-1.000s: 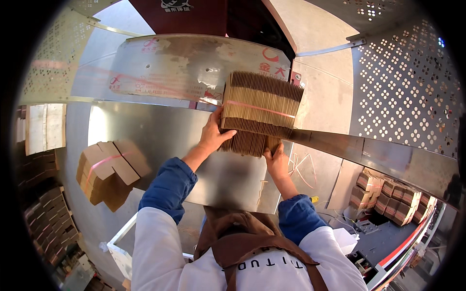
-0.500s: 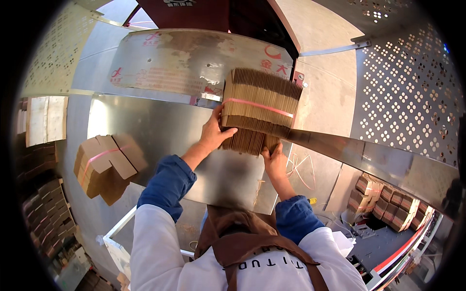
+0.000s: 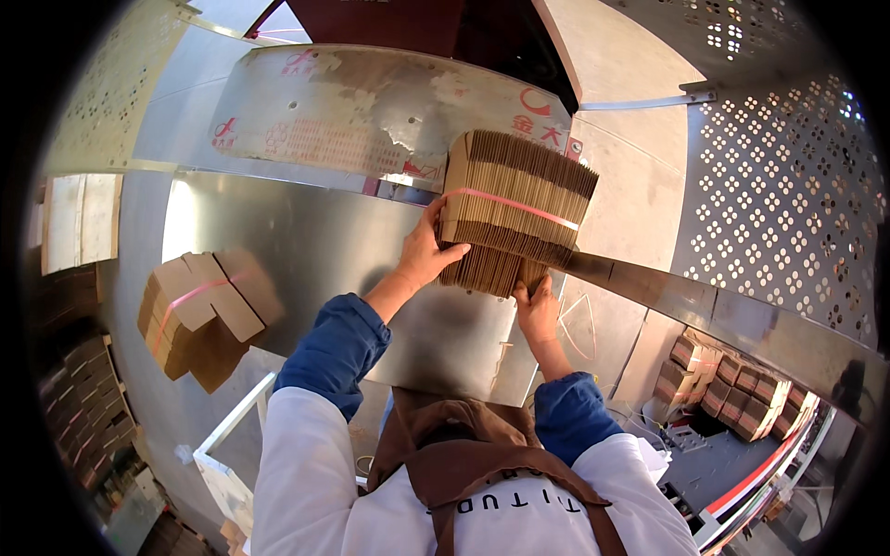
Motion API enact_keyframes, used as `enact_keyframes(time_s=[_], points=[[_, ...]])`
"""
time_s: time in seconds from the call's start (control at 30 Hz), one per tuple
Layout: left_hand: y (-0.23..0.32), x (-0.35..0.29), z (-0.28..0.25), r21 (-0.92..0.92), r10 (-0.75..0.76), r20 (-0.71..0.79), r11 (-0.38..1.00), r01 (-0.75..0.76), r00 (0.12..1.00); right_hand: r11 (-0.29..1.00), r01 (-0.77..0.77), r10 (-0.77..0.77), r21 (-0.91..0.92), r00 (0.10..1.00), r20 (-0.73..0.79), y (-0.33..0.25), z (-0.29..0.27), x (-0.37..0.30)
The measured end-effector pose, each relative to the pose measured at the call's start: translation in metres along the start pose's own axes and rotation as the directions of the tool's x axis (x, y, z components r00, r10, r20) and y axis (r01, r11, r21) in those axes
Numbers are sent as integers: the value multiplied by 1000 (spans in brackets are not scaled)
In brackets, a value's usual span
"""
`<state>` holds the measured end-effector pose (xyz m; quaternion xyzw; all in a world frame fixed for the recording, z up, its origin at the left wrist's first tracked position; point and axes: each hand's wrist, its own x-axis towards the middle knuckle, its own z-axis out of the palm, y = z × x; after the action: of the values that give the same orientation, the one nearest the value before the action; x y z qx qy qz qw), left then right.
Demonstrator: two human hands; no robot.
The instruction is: The person stacks flat cardboard pieces, places them into a strapping machine, and secures them with pink plastic straps. The person then removes the bundled cardboard and stacks it with other finished bundles.
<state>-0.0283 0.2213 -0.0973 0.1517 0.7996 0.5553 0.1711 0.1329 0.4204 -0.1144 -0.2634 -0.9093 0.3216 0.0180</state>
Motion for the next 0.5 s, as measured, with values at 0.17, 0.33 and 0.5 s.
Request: enact_keyframes(time_s=[0.17,0.33,0.5], points=[[2,-1,-1,-60,3,29,998,-1,1000,999,7,-7,-33,1000,-9,-3,-1,1],[1,-2,-7,-21,6,13,1000,-6,1000,1000,-1,0,-5,999,-34,-15,-6,0],[-10,-58,-18,-217,-20,8,976,21,1000,964,56,-49,-260,998,32,-55,-32,-52]])
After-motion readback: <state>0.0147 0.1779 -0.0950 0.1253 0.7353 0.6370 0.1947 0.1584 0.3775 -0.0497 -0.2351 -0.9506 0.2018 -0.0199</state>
